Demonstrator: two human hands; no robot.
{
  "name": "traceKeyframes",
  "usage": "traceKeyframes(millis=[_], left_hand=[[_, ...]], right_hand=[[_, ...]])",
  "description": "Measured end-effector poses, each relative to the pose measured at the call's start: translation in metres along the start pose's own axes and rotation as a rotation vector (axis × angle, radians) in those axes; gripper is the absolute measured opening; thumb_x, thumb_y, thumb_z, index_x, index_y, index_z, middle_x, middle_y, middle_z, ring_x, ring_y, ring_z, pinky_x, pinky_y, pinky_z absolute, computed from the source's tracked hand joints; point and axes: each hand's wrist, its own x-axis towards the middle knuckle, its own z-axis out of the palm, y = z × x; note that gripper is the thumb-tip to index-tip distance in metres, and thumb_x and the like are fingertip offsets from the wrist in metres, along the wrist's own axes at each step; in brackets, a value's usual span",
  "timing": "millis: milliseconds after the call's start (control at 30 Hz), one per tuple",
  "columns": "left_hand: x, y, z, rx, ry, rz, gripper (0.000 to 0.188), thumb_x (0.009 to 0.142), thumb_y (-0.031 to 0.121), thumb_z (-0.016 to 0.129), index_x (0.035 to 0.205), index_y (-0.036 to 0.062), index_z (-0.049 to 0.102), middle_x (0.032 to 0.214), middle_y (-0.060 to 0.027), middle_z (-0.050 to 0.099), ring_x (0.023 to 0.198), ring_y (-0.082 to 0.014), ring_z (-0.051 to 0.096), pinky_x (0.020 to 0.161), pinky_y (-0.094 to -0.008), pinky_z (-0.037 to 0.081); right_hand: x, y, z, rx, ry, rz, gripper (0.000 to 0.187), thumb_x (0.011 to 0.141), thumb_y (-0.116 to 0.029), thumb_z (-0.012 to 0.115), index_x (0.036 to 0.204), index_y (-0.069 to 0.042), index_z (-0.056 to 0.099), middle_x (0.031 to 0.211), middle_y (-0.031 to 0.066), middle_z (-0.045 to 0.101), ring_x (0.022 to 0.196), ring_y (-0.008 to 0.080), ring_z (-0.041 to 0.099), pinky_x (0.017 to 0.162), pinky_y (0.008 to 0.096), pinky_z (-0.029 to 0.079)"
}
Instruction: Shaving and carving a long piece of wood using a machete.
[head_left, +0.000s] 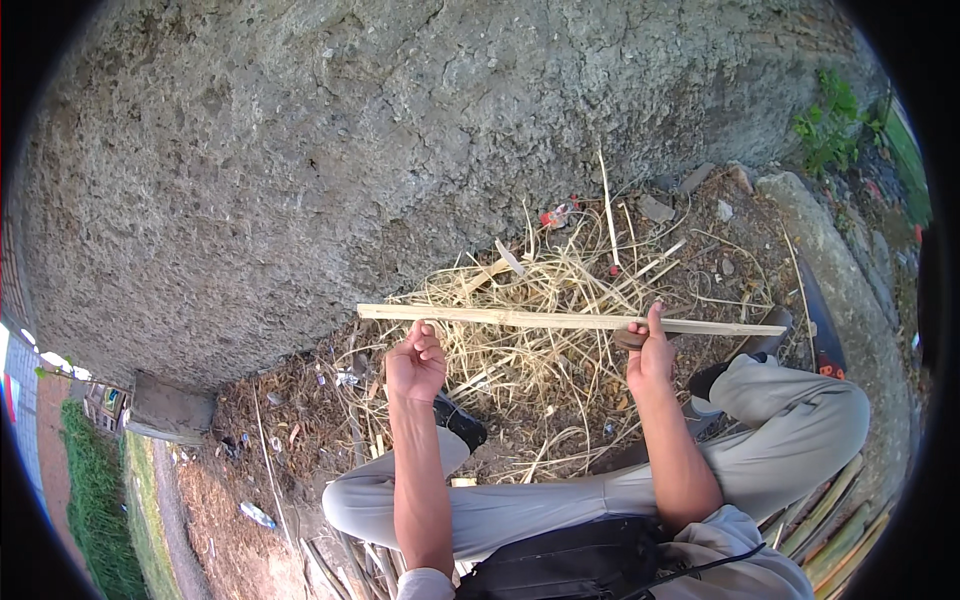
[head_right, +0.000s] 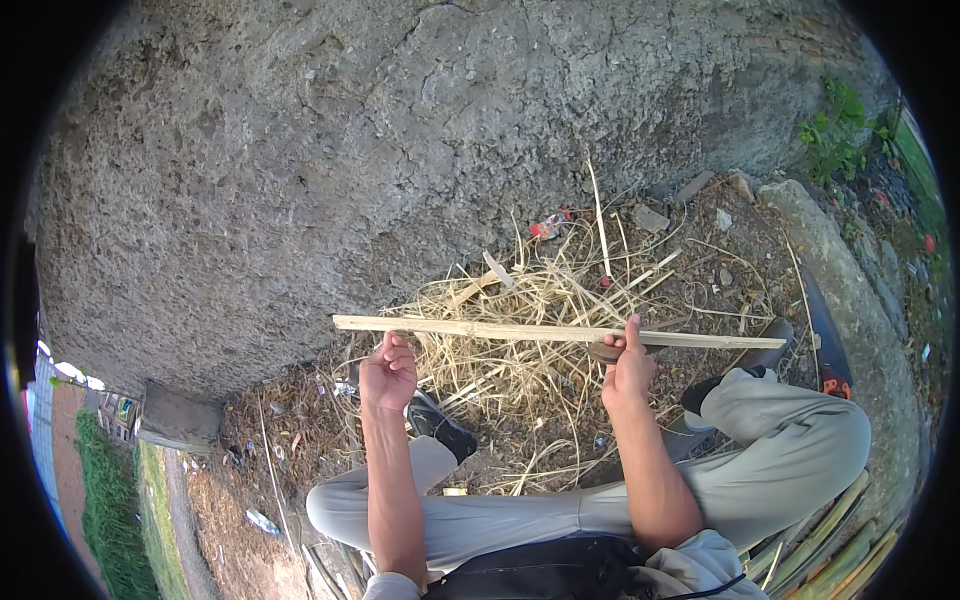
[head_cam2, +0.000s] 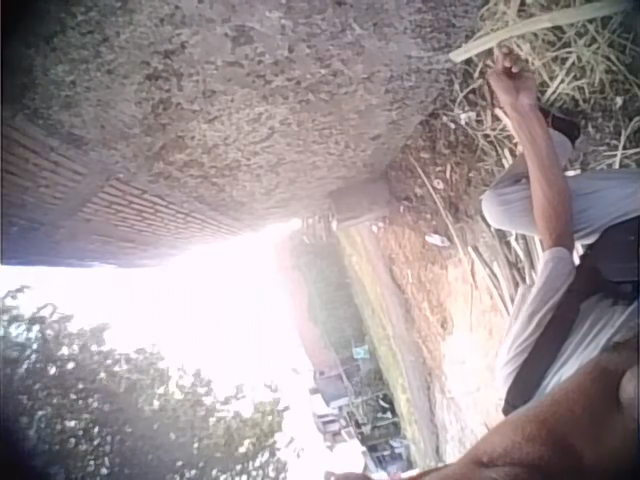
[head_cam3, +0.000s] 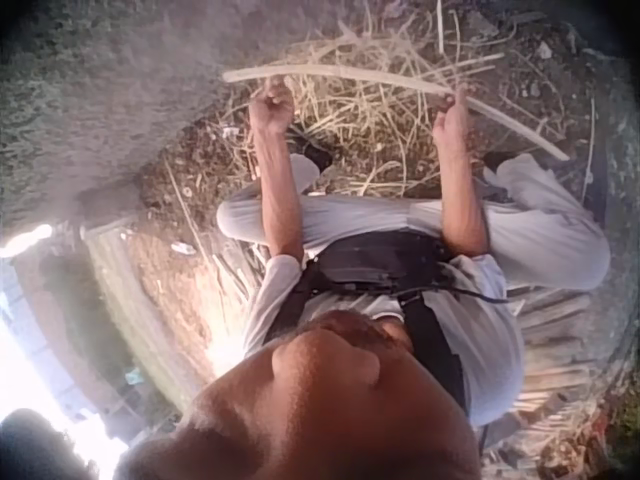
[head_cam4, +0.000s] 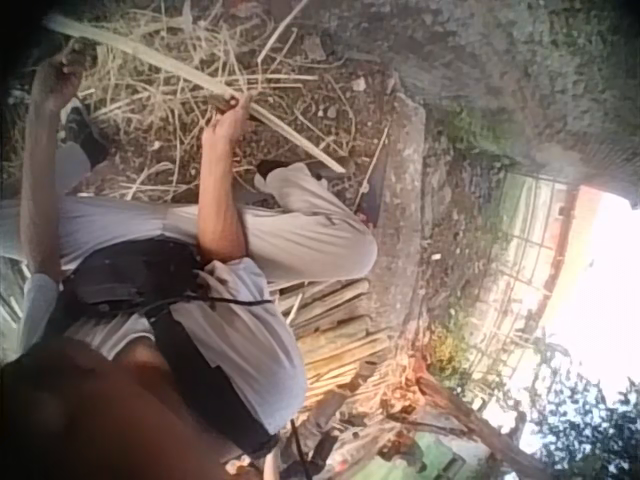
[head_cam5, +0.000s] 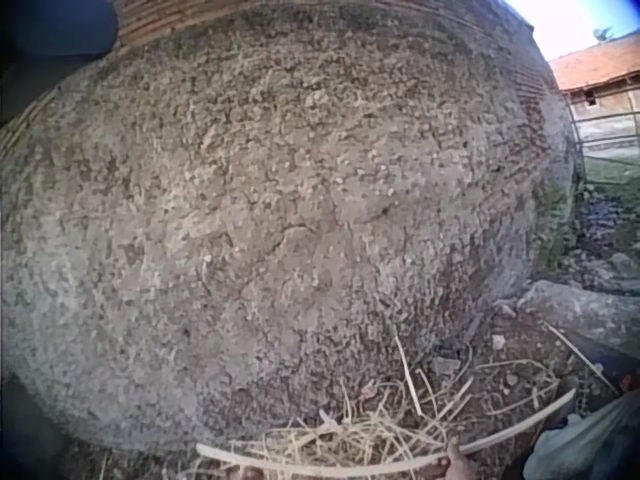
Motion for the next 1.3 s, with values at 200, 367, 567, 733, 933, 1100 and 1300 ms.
traceKeyframes(millis=[200, 367, 567, 733, 933, 1100, 1300], left_hand=[[-0.001, 0.005, -0.001, -0.061, -0.008, 0.000, 0.015, 0.097, 0.010, 0.047, 0.096, -0.0011, 0.055, 0.083, -0.0080, 0.058, 0.060, -0.0083, 0.048, 0.051, -0.0202, 0.040], [-0.009, 0.046, -0.010, -0.185, -0.073, 0.158, 0.015, 0.098, 0.011, 0.046, 0.096, -0.0007, 0.055, 0.081, -0.0094, 0.058, 0.057, -0.0091, 0.047, 0.049, -0.0213, 0.040], [-0.025, 0.056, -0.001, 0.407, 0.118, 0.463, 0.044, 0.097, 0.035, 0.049, 0.126, 0.0030, 0.042, 0.118, -0.0171, 0.051, 0.089, -0.0187, 0.058, 0.070, -0.0291, 0.051], [-0.016, 0.011, 0.013, 0.585, 0.064, 0.643, 0.080, 0.089, 0.056, 0.051, 0.142, 0.0037, 0.023, 0.147, -0.0219, 0.024, 0.135, -0.0348, 0.031, 0.106, -0.0566, 0.033], [-0.017, -0.011, 0.036, 0.138, -0.398, 0.587, 0.079, 0.082, 0.055, 0.062, 0.140, 0.0096, 0.033, 0.134, -0.0174, 0.045, 0.135, -0.0343, 0.032, 0.111, -0.0568, 0.026], [-0.040, 0.014, 0.044, 0.114, -0.507, 0.697, 0.043, 0.098, 0.032, 0.045, 0.060, 0.0108, 0.052, 0.052, -0.0019, 0.044, 0.049, -0.0133, 0.043, 0.051, -0.0291, 0.038], [-0.132, 0.064, 0.104, 0.192, -0.628, 1.096, 0.048, 0.099, 0.028, 0.043, 0.053, 0.0153, 0.039, 0.044, 0.0038, 0.030, 0.035, -0.0068, 0.025, 0.034, -0.0242, 0.023]], right_hand=[[0.002, -0.001, -0.002, 0.019, 0.029, 0.013, 0.024, 0.090, -0.025, 0.065, 0.087, -0.006, 0.051, 0.068, -0.0006, 0.044, 0.062, 0.0129, 0.051, 0.067, 0.0270, 0.050], [0.012, -0.007, -0.005, 0.077, 0.096, -0.025, 0.024, 0.090, -0.024, 0.066, 0.087, -0.004, 0.052, 0.069, -0.0006, 0.045, 0.061, 0.0123, 0.050, 0.064, 0.0259, 0.050], [0.011, -0.011, -0.003, 0.068, 0.080, -0.005, 0.024, 0.089, -0.024, 0.066, 0.089, -0.005, 0.052, 0.069, -0.0006, 0.045, 0.061, 0.0115, 0.050, 0.061, 0.0255, 0.051], [0.008, -0.001, -0.007, 0.016, 0.008, 0.012, 0.025, 0.088, -0.025, 0.067, 0.092, -0.005, 0.053, 0.069, -0.0009, 0.046, 0.060, 0.0115, 0.050, 0.061, 0.0254, 0.050], [-0.002, 0.007, -0.002, -0.132, -0.058, 0.139, 0.026, 0.086, -0.026, 0.070, 0.087, -0.006, 0.055, 0.069, -0.0013, 0.046, 0.059, 0.0111, 0.048, 0.059, 0.0256, 0.048], [-0.007, 0.015, 0.001, -0.185, -0.229, 0.162, 0.026, 0.085, -0.024, 0.071, 0.086, -0.003, 0.055, 0.071, 0.0009, 0.049, 0.063, 0.0125, 0.050, 0.061, 0.0278, 0.048], [-0.032, 0.012, 0.004, -0.658, -0.533, 0.296, 0.020, 0.086, -0.016, 0.069, 0.082, 0.000, 0.057, 0.077, 0.0082, 0.060, 0.065, 0.0121, 0.057, 0.060, 0.0274, 0.048]])
